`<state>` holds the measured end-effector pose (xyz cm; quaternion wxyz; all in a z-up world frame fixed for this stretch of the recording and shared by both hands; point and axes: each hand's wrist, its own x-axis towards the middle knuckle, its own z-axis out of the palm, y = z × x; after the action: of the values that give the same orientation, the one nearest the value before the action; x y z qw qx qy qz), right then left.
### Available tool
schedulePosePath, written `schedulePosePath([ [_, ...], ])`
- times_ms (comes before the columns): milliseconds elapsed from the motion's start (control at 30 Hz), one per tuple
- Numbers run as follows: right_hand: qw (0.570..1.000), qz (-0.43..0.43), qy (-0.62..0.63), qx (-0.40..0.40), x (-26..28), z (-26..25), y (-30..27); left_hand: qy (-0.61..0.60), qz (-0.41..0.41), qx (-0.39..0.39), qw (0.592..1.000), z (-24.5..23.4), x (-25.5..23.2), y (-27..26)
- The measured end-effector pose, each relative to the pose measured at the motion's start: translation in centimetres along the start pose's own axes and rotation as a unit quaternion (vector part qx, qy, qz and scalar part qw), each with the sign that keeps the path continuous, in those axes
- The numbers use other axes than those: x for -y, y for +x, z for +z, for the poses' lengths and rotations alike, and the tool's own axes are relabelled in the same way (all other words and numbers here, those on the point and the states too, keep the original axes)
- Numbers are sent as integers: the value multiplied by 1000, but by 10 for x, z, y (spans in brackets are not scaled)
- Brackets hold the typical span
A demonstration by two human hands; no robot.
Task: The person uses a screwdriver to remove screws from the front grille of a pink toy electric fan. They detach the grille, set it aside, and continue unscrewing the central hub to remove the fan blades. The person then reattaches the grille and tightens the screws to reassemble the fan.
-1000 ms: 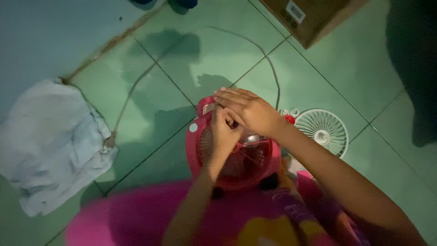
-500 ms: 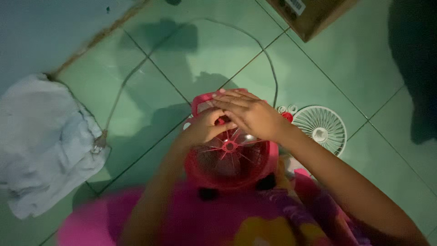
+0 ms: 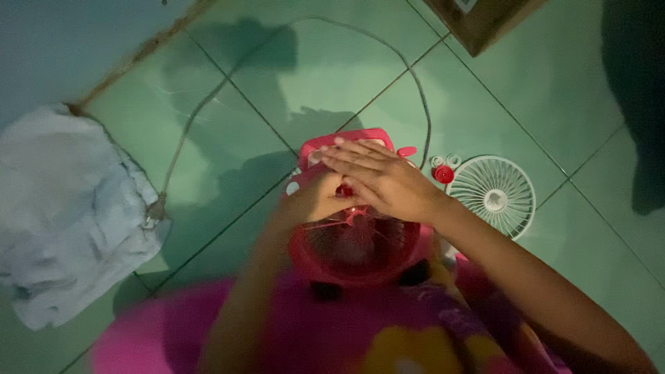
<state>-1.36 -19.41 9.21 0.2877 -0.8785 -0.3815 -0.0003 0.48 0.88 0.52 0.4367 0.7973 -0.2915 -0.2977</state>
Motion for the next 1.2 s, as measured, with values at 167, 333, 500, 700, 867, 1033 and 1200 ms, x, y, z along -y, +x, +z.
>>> schedulePosePath([
  [167, 1000, -7, 14, -5, -7, -6, 3, -123, 145, 32, 981, -20, 1, 16],
  [333, 1000, 0, -14, -2, -13, -7, 2, -45, 107, -106, 988, -5, -4, 18],
  [500, 999, 24, -27, 19, -19, -11, 4, -110, -18, -238, 965, 27, -30, 20],
  [700, 999, -4, 35, -12, -20, -2, 9, -99, -34, -320, 942, 34, -41, 11],
  [867, 1000, -12, 17, 1, -20, 3, 2, -178, 107, -78, 975, 2, -13, -2],
  [1033, 999, -19, 25, -17, -12, 5, 2, -208, -75, 38, 974, -14, -22, -6],
  [1200, 999, -5, 40, -7, -7, 0, -2, -242, -50, 30, 969, -16, -27, -10],
])
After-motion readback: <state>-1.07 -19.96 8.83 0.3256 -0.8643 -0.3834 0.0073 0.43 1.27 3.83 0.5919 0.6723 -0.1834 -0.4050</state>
